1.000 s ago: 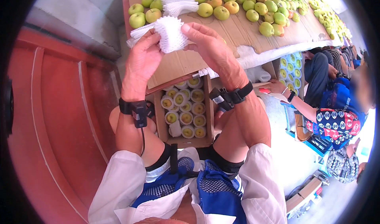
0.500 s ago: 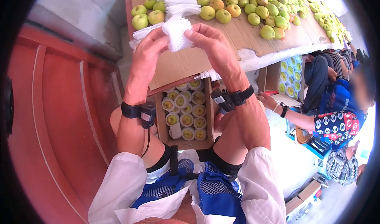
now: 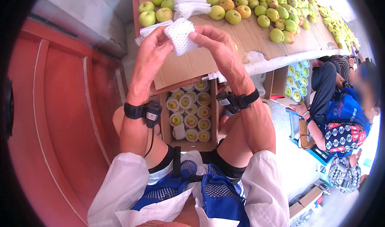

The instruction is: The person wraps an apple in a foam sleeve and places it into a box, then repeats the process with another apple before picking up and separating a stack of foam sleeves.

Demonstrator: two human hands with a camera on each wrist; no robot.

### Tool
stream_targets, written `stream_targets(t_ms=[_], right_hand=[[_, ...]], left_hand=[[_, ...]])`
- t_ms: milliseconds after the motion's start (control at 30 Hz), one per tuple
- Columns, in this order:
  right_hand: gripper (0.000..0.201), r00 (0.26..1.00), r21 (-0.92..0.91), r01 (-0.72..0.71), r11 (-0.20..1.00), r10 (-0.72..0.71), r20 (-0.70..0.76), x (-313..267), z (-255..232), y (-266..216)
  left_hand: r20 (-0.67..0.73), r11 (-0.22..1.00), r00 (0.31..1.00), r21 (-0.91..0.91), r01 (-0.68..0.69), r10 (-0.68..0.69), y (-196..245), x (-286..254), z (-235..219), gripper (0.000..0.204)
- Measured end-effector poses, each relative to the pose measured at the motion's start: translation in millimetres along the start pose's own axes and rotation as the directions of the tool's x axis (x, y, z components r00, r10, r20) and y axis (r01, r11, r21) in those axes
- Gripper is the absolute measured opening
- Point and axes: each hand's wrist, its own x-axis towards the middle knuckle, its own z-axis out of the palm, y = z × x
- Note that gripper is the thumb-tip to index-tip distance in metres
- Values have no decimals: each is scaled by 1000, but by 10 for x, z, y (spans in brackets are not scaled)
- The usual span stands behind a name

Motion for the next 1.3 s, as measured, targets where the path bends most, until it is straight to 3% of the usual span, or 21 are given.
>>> stream_targets(t_ms=[67,267,367,467,567,667,767,833,867,967,1033,1100,1233,1267,1300], right_hand=[[30,999,-31,10,999,-8,54,9,-8,17],[26,1000,-33,-25,999,25,-11,11,-9,5],[22,997,33,-60,998,61,-37,54,-60,107],[18,997,172,-82,982,81,14,133,-103,171],[18,995,218,-102,971,101,16,184,-150,217],[21,997,295,-74,953,76,7,180,-171,207],[22,994,330,-94,939,106,-18,186,-221,184],[24,994,12,110,994,-110,4,238,-371,255],[25,978,-150,210,966,-206,41,253,-423,265],[27,999,296,4,955,7,-36,290,-539,152],[34,985,-14,160,987,-158,65,338,-655,125],[40,997,255,-18,967,-3,82,330,-759,45],[39,982,398,26,917,-98,162,328,-1128,161],[40,961,536,-82,840,-75,265,307,-1204,132],[40,960,566,-107,817,-64,273,277,-1246,139]], left_hand=[[15,999,1000,40,25,-25,-37,17,-27,32],[-141,891,987,453,-4,76,35,-35,-37,30],[-105,940,987,332,-79,120,-12,-19,-35,33],[-19,998,998,-25,63,-63,-8,-1,-24,38],[138,933,980,-311,181,-144,40,-5,-63,44],[222,880,963,-412,237,-156,82,-2,-78,47],[236,864,967,-461,200,-98,29,31,-44,49],[251,813,961,-531,238,-117,27,99,38,49],[261,783,957,-566,258,-127,18,137,84,50],[377,723,909,-576,382,-180,-29,280,160,46],[444,698,879,-574,428,-175,-46,330,187,42],[533,647,830,-577,498,-164,-95,429,202,43],[596,598,793,-593,539,-124,-118,482,355,38],[602,592,789,-593,546,-124,-109,485,397,37],[608,587,784,-592,552,-124,-103,485,437,35]])
